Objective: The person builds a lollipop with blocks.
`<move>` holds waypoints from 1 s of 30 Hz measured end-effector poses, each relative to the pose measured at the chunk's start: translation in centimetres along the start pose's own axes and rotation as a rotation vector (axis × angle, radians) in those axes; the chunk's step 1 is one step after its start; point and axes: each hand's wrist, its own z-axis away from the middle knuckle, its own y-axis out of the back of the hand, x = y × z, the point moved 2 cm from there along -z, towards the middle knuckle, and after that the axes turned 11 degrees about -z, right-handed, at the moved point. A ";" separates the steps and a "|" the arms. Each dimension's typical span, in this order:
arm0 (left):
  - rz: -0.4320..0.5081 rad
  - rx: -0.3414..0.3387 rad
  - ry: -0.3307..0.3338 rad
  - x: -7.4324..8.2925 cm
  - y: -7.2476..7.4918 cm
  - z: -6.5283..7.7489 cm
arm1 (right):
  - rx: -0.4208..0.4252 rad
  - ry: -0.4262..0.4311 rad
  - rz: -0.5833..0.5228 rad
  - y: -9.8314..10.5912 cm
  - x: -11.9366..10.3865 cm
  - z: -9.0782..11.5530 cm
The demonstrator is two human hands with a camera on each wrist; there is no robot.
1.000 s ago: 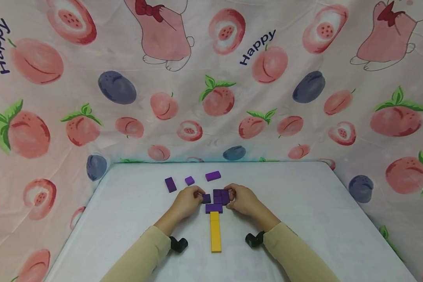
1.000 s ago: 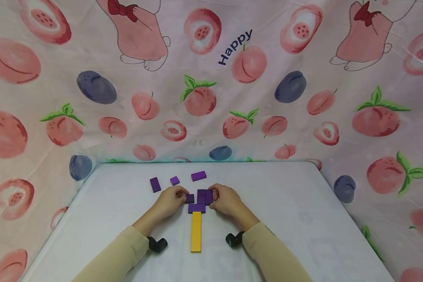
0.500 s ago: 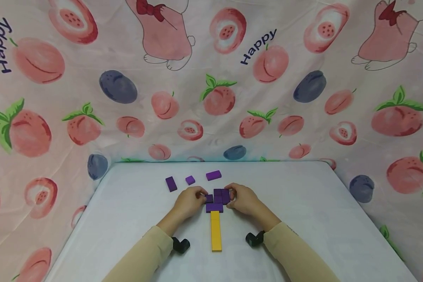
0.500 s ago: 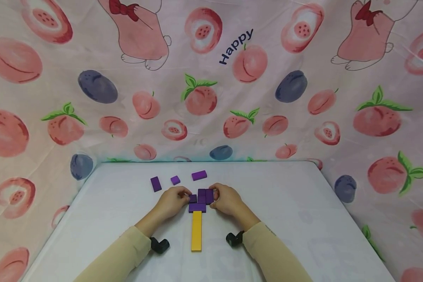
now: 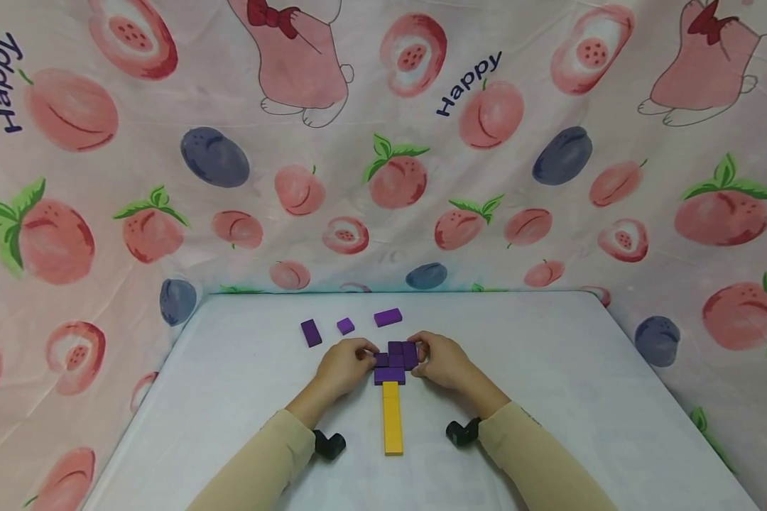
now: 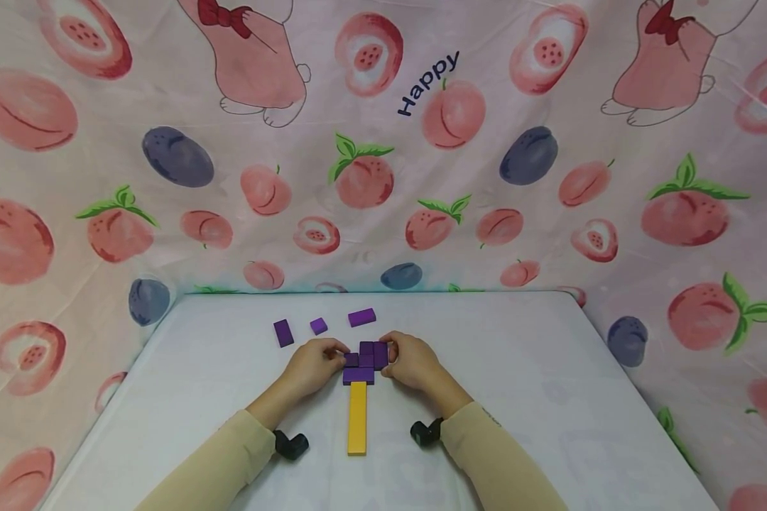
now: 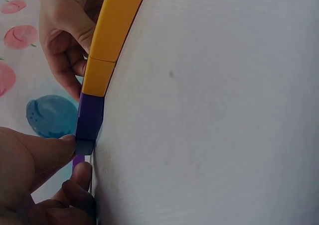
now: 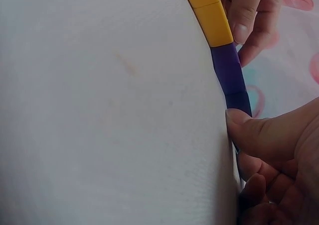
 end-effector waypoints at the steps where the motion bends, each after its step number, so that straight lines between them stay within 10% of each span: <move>1: -0.001 -0.002 0.003 0.0 0.0 0.0 | -0.001 0.001 0.004 0.0 0.0 0.0; 30: 0.108 -0.016 0.021 -0.2 0.3 0.0 | 0.008 -0.001 0.008 -0.1 -0.1 0.1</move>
